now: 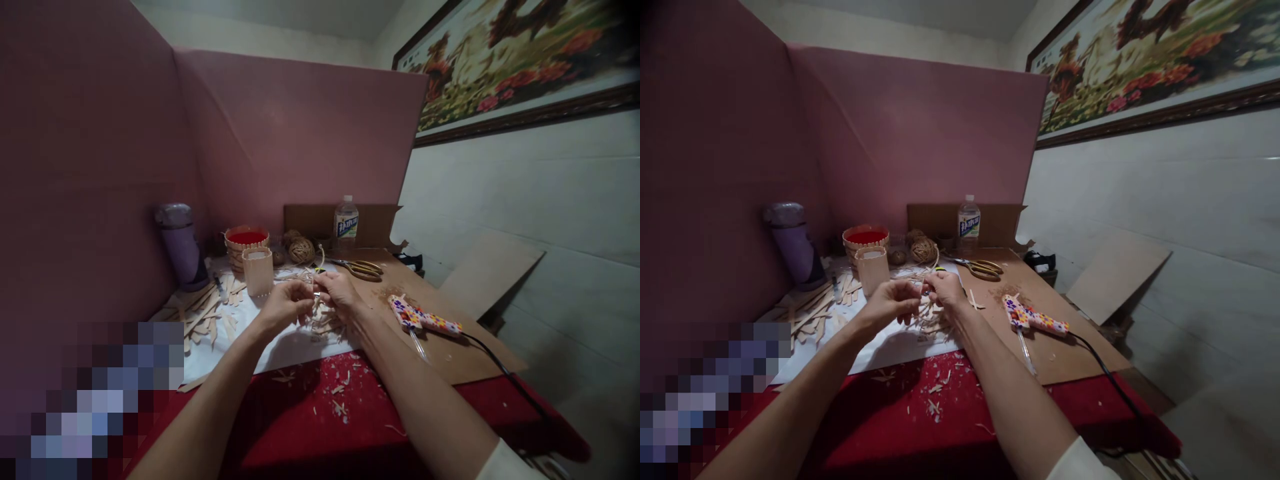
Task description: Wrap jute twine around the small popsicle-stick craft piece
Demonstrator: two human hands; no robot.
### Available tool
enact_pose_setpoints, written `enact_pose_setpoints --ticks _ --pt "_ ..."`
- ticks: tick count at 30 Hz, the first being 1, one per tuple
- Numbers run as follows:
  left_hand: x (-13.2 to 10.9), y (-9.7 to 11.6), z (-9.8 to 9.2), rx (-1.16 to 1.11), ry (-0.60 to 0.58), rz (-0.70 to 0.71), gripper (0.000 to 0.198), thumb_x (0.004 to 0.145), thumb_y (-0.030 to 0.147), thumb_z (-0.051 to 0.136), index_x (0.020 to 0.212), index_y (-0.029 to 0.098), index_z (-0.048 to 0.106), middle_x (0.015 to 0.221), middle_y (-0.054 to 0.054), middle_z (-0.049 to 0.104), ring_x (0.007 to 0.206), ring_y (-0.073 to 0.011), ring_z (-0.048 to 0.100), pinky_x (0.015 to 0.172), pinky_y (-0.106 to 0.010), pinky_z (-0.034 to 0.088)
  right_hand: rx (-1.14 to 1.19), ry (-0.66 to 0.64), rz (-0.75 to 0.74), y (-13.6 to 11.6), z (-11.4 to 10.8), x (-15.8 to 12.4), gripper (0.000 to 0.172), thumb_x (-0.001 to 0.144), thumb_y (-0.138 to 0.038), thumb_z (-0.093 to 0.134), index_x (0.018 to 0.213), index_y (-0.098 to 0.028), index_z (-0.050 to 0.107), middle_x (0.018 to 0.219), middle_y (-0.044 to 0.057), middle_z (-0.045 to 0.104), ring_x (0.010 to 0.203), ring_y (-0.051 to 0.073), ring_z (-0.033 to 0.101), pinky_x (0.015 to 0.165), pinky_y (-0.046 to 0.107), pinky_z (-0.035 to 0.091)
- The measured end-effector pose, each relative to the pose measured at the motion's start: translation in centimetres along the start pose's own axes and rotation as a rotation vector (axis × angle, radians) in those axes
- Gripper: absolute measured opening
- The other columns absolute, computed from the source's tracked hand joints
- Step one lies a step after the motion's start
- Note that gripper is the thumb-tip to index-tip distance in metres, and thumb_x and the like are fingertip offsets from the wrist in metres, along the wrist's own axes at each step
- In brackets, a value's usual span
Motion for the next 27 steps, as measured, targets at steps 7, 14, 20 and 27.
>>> enact_pose_setpoints --ticks 7,14,20,27 --pt "-0.2 0.4 -0.7 0.264 0.159 0.184 0.012 0.061 0.025 0.061 0.055 0.015 0.058 0.048 0.001 0.054 0.043 -0.0076 0.047 0.041 -0.018 0.033 -0.084 -0.053 -0.044 0.5 0.6 0.3 0.026 0.068 -0.037 0.055 0.057 -0.016 0.045 0.042 -0.007 0.039 0.033 0.003 0.026 0.034 0.018 0.015" --pt "0.2 0.2 -1.8 0.021 0.264 -0.012 0.023 0.063 0.026 0.058 0.079 0.010 0.060 0.056 -0.001 0.058 0.036 -0.0078 0.046 0.032 -0.019 0.031 -0.284 -0.113 -0.179 0.8 1.4 0.6 0.031 0.069 -0.042 0.054 0.056 -0.015 0.046 0.045 -0.004 0.045 0.037 0.004 0.031 0.038 0.018 0.022" --pt "0.4 -0.4 -1.8 0.127 0.232 -0.026 0.016 0.063 0.018 0.053 0.069 0.007 0.063 0.043 0.001 0.051 0.032 -0.0063 0.041 0.031 -0.018 0.029 -0.319 -0.147 -0.086 0.3 1.7 -0.2 0.035 0.067 -0.048 0.055 0.058 -0.015 0.046 0.041 -0.005 0.044 0.032 0.003 0.028 0.034 0.018 0.019" --pt "0.4 -0.4 -2.1 0.213 0.242 -0.073 0.021 0.064 0.028 0.056 0.053 0.009 0.058 0.038 0.001 0.047 0.029 -0.0048 0.036 0.031 -0.018 0.022 -0.326 -0.204 -0.058 0.4 1.7 -0.4 0.030 0.074 -0.038 0.050 0.056 -0.015 0.045 0.040 -0.005 0.043 0.029 0.002 0.027 0.030 0.016 0.017"
Point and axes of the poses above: each hand's wrist, its own x-axis towards the middle knuckle, its own z-axis out of the palm, y = z × x, the point moved 5 cm from there along x, towards the middle knuckle
